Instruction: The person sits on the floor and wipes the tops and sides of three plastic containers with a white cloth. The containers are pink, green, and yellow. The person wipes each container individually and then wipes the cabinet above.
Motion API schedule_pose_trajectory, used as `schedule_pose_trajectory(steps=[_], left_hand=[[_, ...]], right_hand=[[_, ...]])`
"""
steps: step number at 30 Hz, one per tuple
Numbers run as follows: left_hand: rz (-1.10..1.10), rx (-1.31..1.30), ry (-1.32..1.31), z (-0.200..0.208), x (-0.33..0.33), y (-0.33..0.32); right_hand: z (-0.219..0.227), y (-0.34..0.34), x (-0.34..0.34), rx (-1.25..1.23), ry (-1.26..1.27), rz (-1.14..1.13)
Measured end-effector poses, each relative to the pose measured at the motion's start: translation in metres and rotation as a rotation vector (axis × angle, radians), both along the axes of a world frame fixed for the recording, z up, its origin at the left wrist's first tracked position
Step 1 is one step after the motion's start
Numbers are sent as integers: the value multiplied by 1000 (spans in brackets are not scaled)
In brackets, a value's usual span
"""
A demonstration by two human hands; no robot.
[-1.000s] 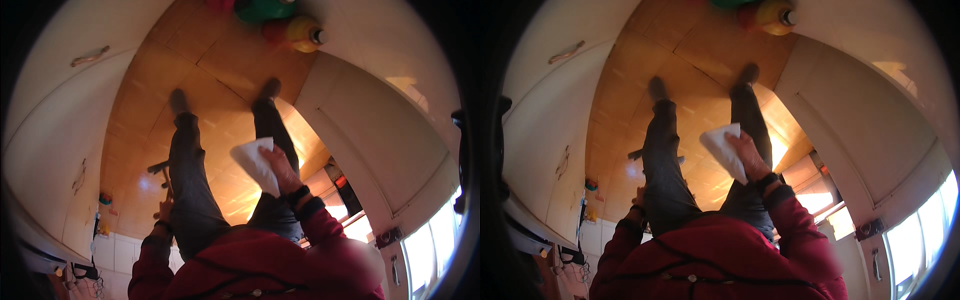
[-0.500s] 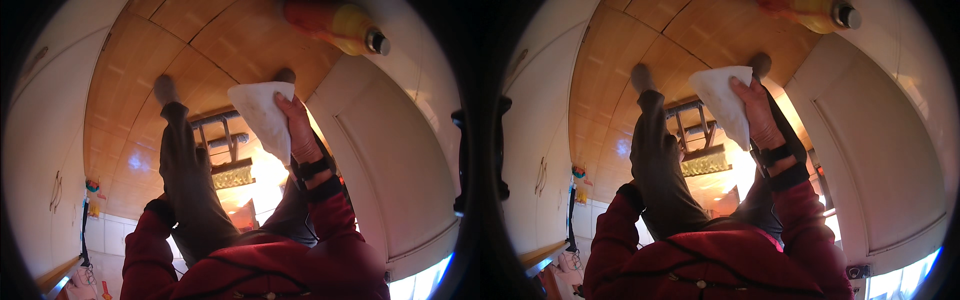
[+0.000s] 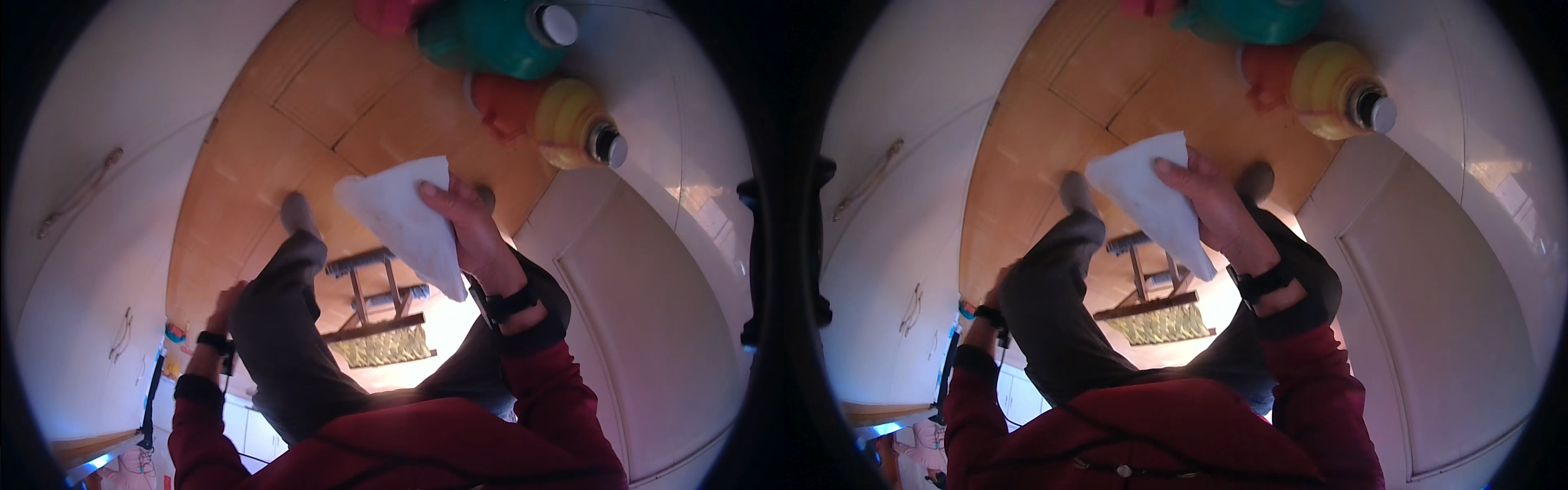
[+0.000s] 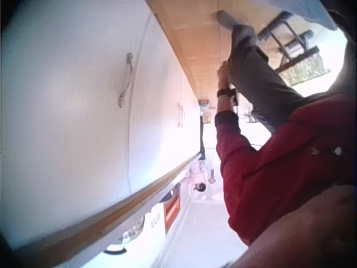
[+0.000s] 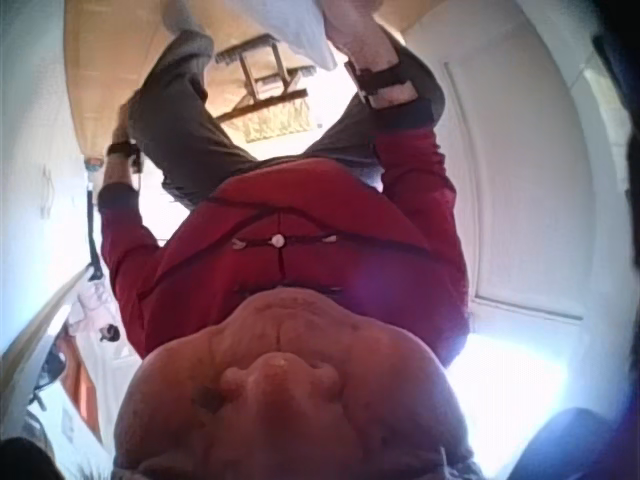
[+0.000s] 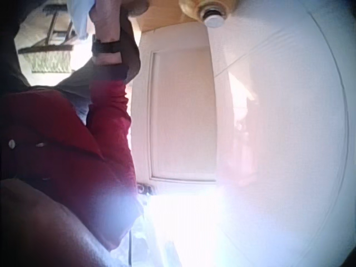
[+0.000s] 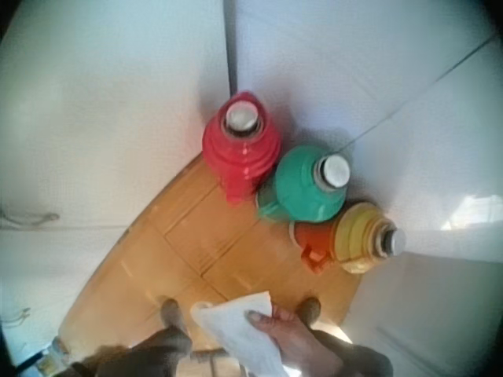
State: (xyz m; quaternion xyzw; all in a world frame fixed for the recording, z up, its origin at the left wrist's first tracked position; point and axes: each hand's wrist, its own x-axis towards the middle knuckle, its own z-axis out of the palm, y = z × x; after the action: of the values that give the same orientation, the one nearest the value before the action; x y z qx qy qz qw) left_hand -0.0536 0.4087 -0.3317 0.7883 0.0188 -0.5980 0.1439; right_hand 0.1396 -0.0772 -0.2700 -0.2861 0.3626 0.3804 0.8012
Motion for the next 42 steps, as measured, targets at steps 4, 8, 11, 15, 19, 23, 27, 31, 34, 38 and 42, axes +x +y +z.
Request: schedule_pose_trajectory(steps=[4,8,11,15,19,23,27,31,34,38,42], left_hand=[[-112,-15,-125,40,170,-45],[219,-463,-294,86,268,-157],[369,-770,-371,107,272,-227],[601,-1077,-331,122,221,-254],[1004,-1424,-115,123,128,-272],[1288,-1444,130,133,49,-276],[1400,-1324,-43,136,30,-276],[1414,-1327,-215,149,33,-250],[1427,-1266,-443,156,86,-206],[1369,-1129,-693,141,147,-165],[1479,-1047,-736,123,157,-159]], right_hand=[[6,-13,17,36,-33,44],[19,-24,23,57,-109,12],[35,-28,23,126,-198,-100],[51,-33,1,165,-418,-98],[53,-17,-56,240,-432,-51],[57,6,-91,214,-441,-45],[53,29,-113,-110,-703,88],[43,30,-117,-301,-649,10],[28,25,-68,-374,-625,-60],[1,25,17,-462,-719,-51],[-18,43,81,-496,-669,-33]])
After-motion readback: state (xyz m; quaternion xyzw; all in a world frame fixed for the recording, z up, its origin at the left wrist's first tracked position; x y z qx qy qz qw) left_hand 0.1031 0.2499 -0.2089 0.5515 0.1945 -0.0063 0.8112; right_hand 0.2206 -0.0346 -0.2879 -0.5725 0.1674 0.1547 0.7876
